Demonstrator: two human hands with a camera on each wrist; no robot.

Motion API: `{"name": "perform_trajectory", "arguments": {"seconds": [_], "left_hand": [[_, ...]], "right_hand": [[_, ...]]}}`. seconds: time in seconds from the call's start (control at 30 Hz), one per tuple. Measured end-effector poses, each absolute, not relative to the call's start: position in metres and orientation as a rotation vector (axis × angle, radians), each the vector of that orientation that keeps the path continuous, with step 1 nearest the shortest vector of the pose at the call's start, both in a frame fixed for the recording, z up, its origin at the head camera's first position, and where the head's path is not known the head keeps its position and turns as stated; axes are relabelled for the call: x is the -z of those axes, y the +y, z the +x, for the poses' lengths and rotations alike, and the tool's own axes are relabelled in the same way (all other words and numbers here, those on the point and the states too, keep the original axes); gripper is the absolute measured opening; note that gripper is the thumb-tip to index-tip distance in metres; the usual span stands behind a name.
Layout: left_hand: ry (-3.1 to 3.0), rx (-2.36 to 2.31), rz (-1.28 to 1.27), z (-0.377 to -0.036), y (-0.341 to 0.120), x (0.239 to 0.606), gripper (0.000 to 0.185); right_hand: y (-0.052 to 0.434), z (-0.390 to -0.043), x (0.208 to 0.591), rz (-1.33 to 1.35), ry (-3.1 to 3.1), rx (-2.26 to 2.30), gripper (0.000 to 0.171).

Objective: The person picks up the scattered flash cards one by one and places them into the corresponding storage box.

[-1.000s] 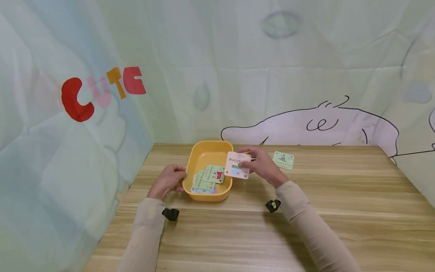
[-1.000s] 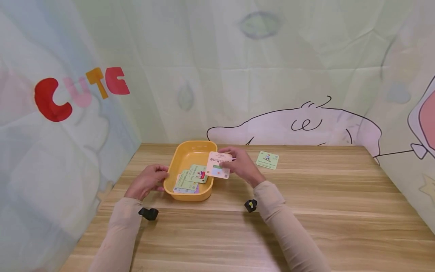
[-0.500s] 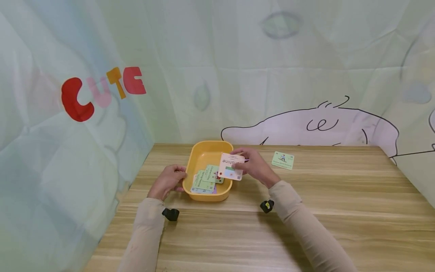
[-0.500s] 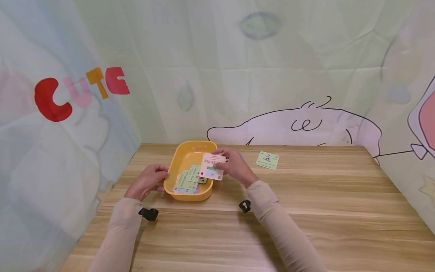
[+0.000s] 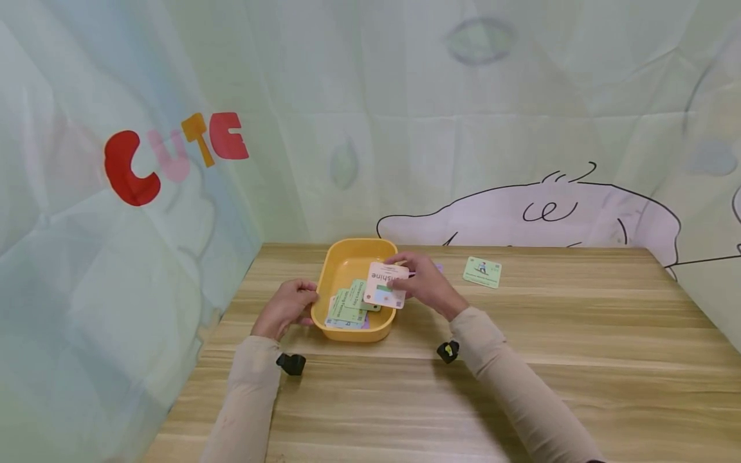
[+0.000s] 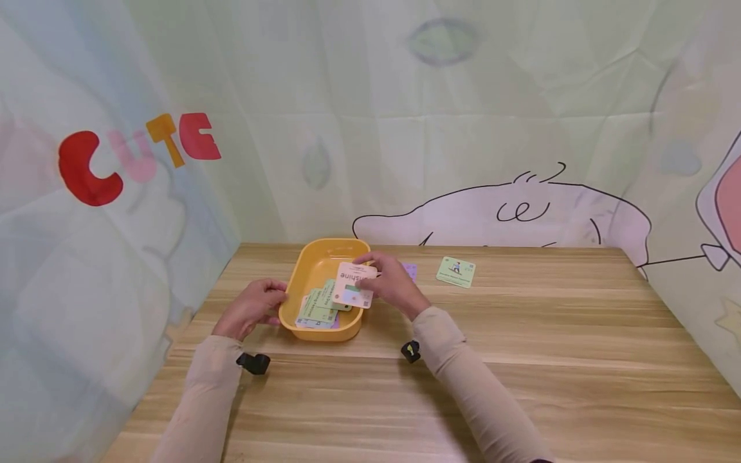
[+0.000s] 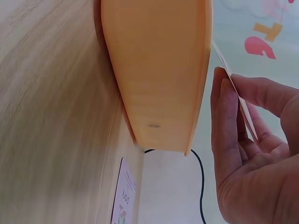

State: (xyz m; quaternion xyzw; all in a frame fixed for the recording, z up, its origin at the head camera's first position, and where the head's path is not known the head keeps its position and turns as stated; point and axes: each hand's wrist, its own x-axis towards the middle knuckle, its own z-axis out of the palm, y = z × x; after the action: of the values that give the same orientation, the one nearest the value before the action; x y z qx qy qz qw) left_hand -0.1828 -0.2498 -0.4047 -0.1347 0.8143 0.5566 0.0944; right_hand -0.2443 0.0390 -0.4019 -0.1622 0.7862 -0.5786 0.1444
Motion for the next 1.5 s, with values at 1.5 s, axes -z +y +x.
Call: {"name": "perform_trajectory", "arguments": {"seconds": [1.5], "left_hand": [[2.429,-1.62,-0.415,-0.182,-0.249,0.403,0.032]], "right_hand": [[0.008,-0.248,0.404,-0.504,2.329,1.653,0.04]]}}
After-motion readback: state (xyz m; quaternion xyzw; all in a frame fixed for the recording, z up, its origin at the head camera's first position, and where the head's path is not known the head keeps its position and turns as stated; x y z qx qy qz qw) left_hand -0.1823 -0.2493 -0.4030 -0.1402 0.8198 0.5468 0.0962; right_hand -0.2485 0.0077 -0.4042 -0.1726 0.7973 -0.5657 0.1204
